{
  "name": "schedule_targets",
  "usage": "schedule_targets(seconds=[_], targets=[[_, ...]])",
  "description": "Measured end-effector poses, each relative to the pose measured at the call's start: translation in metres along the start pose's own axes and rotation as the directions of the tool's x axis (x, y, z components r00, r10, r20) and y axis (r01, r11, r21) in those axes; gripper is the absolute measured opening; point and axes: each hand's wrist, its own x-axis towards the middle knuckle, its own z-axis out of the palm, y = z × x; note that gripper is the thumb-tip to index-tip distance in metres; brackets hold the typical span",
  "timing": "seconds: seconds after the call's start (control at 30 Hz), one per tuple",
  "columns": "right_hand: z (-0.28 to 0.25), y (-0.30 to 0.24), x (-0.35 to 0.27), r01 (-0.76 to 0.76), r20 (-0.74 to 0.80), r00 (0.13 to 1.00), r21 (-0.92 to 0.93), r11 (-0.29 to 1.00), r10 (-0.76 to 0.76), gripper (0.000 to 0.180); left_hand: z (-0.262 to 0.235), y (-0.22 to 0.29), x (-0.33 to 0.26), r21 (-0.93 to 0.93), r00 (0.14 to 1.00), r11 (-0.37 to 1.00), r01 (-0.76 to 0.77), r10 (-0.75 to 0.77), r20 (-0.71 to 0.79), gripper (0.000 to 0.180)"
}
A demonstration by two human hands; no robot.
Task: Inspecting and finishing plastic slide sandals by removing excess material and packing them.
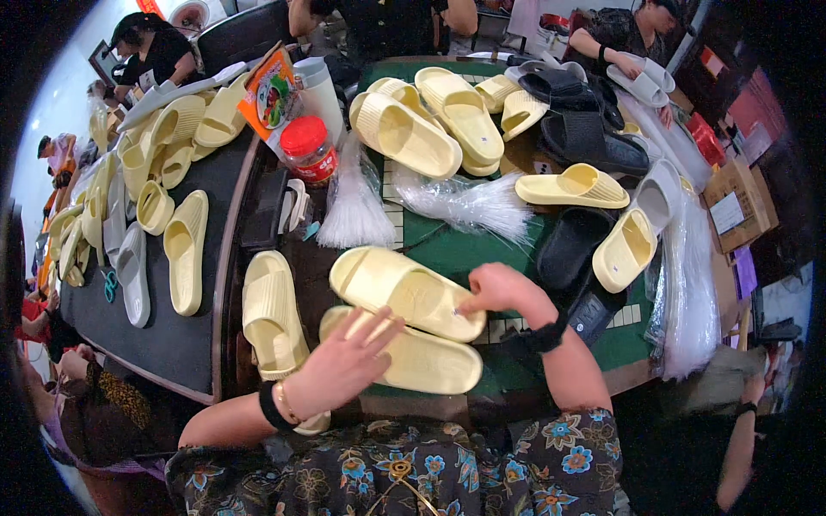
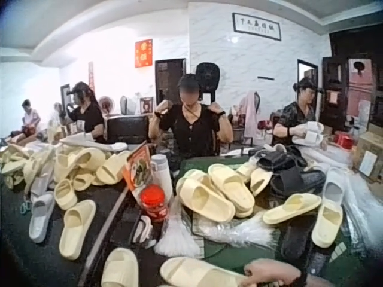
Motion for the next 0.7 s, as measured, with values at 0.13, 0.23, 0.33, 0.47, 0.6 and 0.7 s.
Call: schedule_targets(seconds=[0.13,0.23,0.33,0.47,0.6,0.7], targets=[[0.019,0.003,-0.047,-0.068,0.106,0.993,0.193,0.979,0.048,0.056,-0.004,-0.019,-0.008,0.131,0.987,0.981,0.143,-0.131,-0.094,0.026],[0.041,-0.011,-0.071,-0.077,0.165,0.985,0.21,0.975,0.043,0.059,0.0,-0.021,-0.007,0.072,0.949,0.96,0.271,-0.254,-0.186,0.037],[0.057,-0.033,-0.084,-0.028,0.094,0.996,0.271,0.962,0.003,0.054,0.004,-0.022,-0.003,-0.203,0.935,0.928,0.314,-0.339,-0.107,0.054],[0.049,-0.045,-0.089,0.002,0.083,0.996,0.172,0.985,-0.017,0.045,0.003,-0.026,-0.001,-0.299,0.962,0.921,0.249,-0.272,-0.037,0.057],[0.013,-0.041,-0.098,-0.025,-0.253,0.956,0.435,0.9,0.149,0.022,-0.001,-0.03,-0.01,-0.367,0.814,0.779,0.509,-0.574,-0.091,0.057],[-0.013,-0.043,-0.106,0.248,-0.618,0.771,0.512,0.822,0.152,0.016,0.001,-0.037,-0.009,-0.401,0.838,0.751,0.525,-0.539,0.086,0.056]])
